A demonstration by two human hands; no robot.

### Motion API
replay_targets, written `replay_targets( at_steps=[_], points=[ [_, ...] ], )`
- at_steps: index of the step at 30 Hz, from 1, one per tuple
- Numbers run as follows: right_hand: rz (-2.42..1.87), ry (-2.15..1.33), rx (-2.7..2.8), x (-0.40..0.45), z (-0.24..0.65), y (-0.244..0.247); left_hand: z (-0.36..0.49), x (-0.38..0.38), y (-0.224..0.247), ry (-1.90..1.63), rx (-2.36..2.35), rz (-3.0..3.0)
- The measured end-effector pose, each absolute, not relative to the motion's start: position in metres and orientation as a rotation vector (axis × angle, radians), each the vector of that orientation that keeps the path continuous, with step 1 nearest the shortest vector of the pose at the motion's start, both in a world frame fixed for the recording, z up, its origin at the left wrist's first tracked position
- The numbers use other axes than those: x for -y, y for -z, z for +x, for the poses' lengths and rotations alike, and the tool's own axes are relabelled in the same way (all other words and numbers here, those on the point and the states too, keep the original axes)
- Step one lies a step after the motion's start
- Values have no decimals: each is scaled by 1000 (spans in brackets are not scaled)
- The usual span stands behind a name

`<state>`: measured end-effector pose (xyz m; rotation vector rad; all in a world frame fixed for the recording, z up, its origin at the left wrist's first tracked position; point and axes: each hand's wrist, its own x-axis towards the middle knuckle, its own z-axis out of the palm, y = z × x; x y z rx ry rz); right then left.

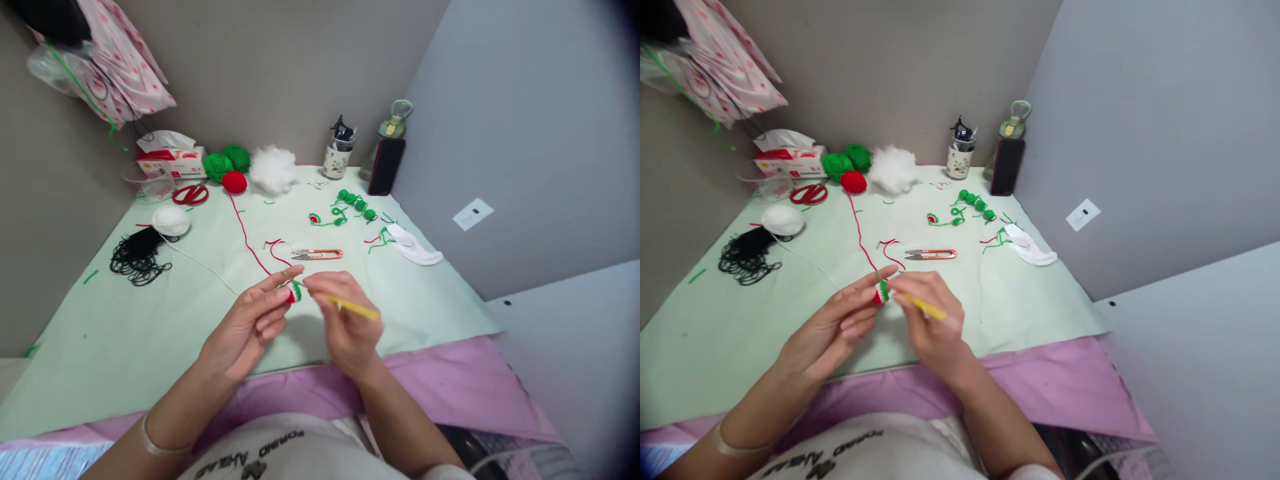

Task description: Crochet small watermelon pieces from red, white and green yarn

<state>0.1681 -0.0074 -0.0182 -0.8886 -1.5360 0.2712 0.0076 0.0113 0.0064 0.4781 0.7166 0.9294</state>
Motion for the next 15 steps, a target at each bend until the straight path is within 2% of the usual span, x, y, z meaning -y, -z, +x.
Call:
replay_targets(
  at_steps=[3, 5, 15],
  points=[
    [-878, -622, 1269, 3, 169, 18, 7, -12, -8, -983, -727, 508],
    [-855, -729, 1264, 2, 167, 18, 9, -9, -9, -1006, -747, 588],
    [-788, -757, 1283, 4, 163, 18, 10, -5, -10, -975, -748, 623]
  ],
)
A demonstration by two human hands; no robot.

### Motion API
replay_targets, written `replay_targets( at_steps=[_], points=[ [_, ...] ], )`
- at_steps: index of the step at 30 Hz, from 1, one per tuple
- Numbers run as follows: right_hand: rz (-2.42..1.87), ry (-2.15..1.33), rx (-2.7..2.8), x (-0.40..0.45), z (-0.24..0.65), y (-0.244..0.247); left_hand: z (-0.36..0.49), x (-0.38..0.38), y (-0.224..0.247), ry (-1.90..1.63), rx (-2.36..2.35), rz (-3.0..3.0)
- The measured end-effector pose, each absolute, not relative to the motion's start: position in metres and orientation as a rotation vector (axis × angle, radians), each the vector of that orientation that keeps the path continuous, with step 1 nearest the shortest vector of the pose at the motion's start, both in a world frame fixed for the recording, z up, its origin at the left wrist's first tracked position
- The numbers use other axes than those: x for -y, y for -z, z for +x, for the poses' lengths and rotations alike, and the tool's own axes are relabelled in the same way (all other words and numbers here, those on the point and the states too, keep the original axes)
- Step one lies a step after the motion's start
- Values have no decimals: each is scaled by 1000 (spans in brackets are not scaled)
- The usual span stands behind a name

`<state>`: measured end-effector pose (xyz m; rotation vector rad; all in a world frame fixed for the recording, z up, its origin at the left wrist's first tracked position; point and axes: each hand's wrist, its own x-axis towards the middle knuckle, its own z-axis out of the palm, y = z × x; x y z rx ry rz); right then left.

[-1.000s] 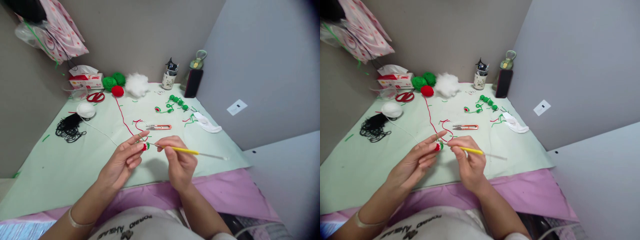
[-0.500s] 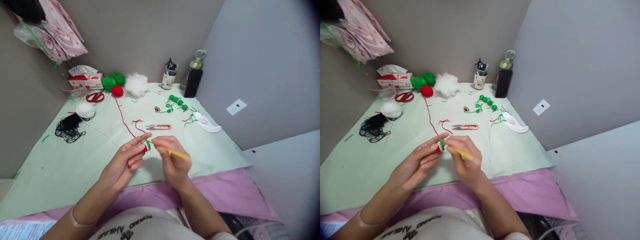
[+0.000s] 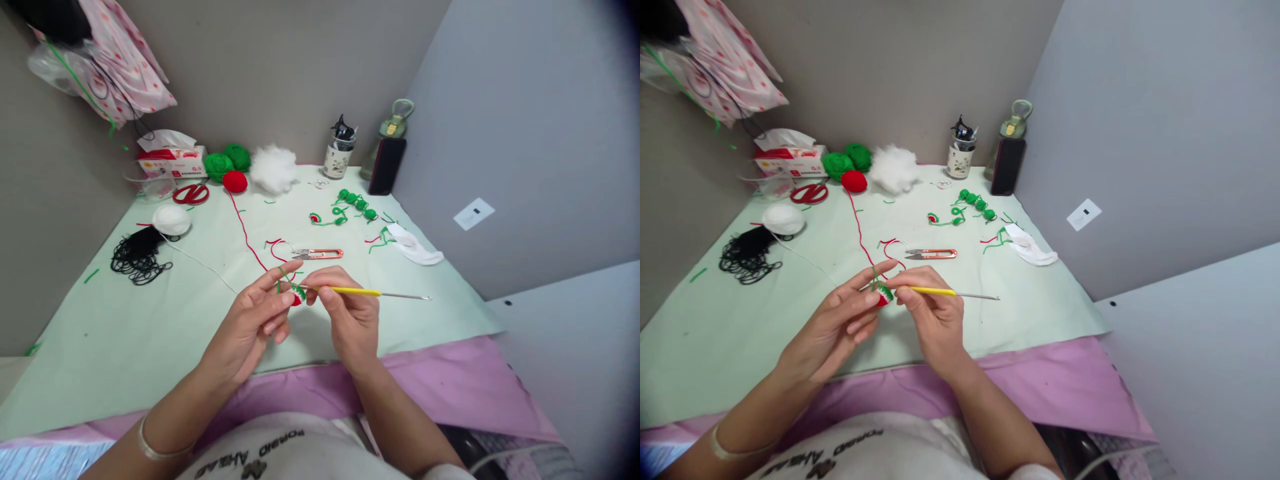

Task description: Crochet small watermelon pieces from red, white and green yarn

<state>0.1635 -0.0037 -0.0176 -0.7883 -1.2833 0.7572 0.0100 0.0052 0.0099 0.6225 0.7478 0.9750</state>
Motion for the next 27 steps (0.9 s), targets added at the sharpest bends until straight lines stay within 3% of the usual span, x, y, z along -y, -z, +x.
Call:
replay_targets(
  at_steps=[10, 18, 27],
  points=[
    [-710, -1176, 910, -4, 170, 21, 6, -8, -11, -905, -710, 535],
    [-788, -900, 1208, 4, 162, 21, 13, -3, -7, -1016, -794, 799],
    [-643, -1181, 994, -3, 167, 21, 9, -6, -8, -993, -787, 767]
  ],
)
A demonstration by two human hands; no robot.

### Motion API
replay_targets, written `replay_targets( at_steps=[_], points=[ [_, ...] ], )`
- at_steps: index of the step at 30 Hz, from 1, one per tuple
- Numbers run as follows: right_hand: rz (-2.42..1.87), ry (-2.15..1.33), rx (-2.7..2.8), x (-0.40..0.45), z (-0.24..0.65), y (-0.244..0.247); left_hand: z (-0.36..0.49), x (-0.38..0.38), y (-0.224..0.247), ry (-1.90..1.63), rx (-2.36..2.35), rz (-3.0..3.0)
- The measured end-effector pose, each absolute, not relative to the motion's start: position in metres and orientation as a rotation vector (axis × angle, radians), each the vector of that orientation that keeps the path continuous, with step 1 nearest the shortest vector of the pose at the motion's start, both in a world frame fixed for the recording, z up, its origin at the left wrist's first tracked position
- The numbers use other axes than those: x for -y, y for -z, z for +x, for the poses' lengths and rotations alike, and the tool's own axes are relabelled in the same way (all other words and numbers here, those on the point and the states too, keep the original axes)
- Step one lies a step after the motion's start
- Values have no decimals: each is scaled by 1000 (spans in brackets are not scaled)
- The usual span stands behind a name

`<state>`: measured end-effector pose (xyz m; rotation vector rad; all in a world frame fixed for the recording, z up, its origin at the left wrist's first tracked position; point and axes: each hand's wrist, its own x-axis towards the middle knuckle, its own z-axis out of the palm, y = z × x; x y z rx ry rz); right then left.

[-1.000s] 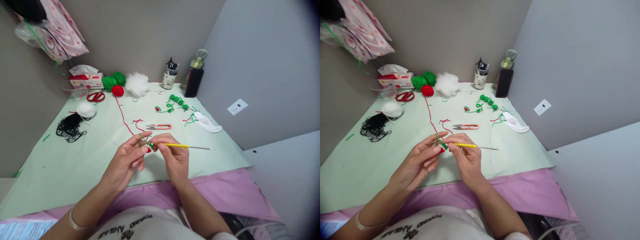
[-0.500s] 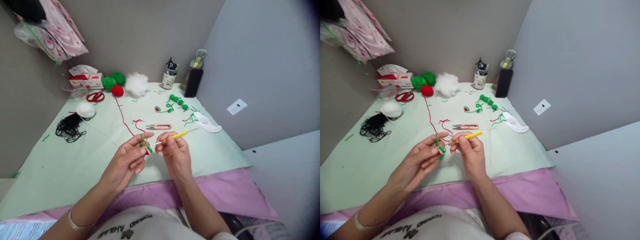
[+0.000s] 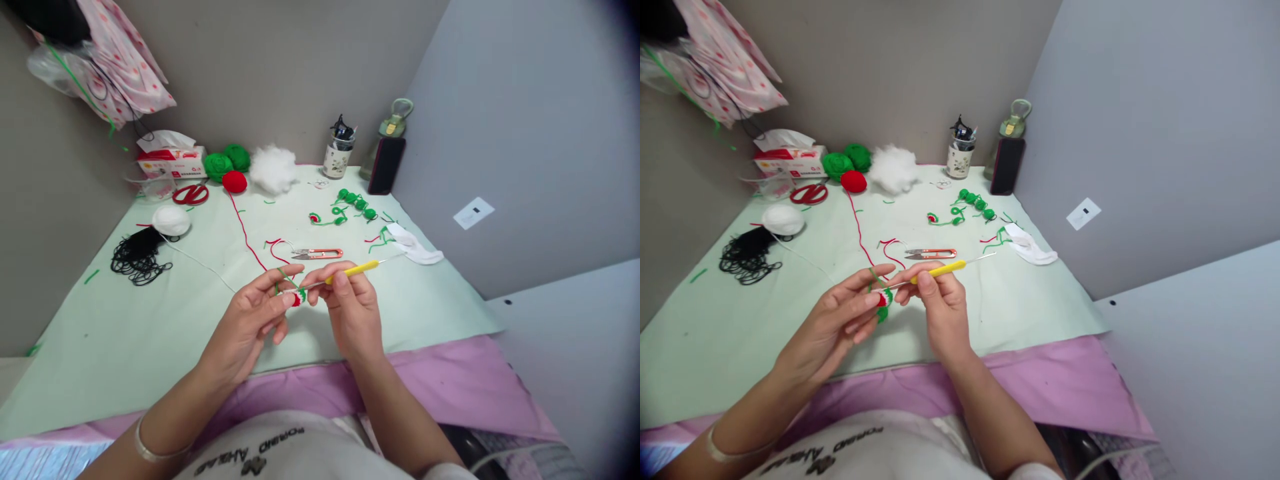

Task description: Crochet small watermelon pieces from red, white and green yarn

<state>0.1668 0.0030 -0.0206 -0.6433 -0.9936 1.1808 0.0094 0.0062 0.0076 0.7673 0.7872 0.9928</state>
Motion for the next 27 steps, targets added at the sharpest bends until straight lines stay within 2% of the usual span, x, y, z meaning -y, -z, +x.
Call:
replay_targets(
  at_steps=[5, 12, 18, 22, 24, 27],
  points=[
    [-691, -1077, 1114, 2, 170, 17, 8, -4, -6, -1036, -832, 854],
    [-746, -398, 1595, 13, 169, 16, 8, -4, 7, -1174, -940, 1053],
    [-757, -184, 1686, 10, 166, 17, 10, -1, 8, -1251, -986, 1116],
    [-868, 139, 1779, 9, 165, 26, 12, -1, 0, -1129, -863, 863],
    [-871, 108, 1750, 9, 166, 27, 9, -4, -4, -993, -783, 687],
    [-821, -267, 1512, 9, 167, 23, 6, -8, -9, -963, -741, 568]
  ],
)
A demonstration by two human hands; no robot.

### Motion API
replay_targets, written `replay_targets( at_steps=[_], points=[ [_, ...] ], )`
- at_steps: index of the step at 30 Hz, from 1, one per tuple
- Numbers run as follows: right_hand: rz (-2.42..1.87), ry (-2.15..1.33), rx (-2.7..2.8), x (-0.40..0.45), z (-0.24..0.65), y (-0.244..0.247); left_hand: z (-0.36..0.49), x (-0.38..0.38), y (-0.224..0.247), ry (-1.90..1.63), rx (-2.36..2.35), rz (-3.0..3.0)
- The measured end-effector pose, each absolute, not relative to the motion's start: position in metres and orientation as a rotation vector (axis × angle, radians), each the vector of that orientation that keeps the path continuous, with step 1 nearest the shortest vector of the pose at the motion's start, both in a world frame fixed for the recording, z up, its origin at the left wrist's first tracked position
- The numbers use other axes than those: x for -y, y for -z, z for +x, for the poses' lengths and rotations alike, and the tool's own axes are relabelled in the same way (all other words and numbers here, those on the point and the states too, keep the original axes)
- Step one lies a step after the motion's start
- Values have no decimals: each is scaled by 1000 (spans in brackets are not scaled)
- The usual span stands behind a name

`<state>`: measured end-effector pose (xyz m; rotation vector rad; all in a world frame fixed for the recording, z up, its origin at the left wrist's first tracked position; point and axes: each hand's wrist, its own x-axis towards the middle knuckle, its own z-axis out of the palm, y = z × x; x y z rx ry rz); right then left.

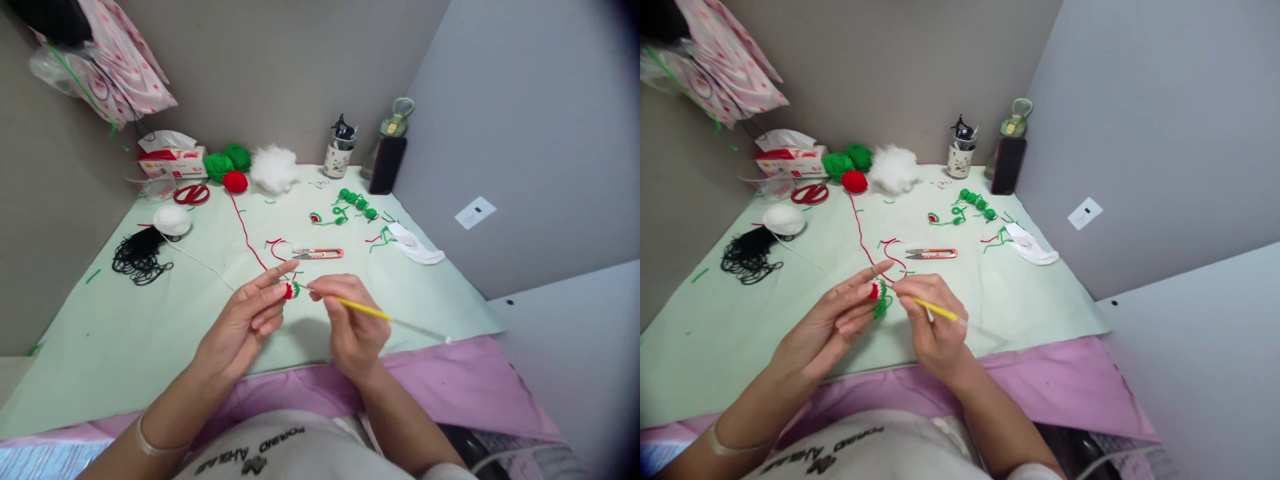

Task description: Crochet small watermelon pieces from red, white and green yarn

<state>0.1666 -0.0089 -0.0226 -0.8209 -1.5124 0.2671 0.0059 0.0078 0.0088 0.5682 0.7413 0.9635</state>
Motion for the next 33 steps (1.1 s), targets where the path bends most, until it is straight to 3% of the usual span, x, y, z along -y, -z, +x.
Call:
replay_targets(
  at_steps=[5, 15, 22, 33],
  points=[
    [-773, -692, 1287, 5, 164, 15, 11, -4, -12, -1021, -770, 712],
    [-858, -199, 1647, 11, 167, 22, 13, -9, -5, -1010, -755, 594],
    [-776, -814, 1191, 4, 169, 15, 9, -11, -6, -1026, -757, 560],
    [-782, -817, 1096, 7, 166, 18, 11, -6, -6, -1029, -803, 703]
  ],
)
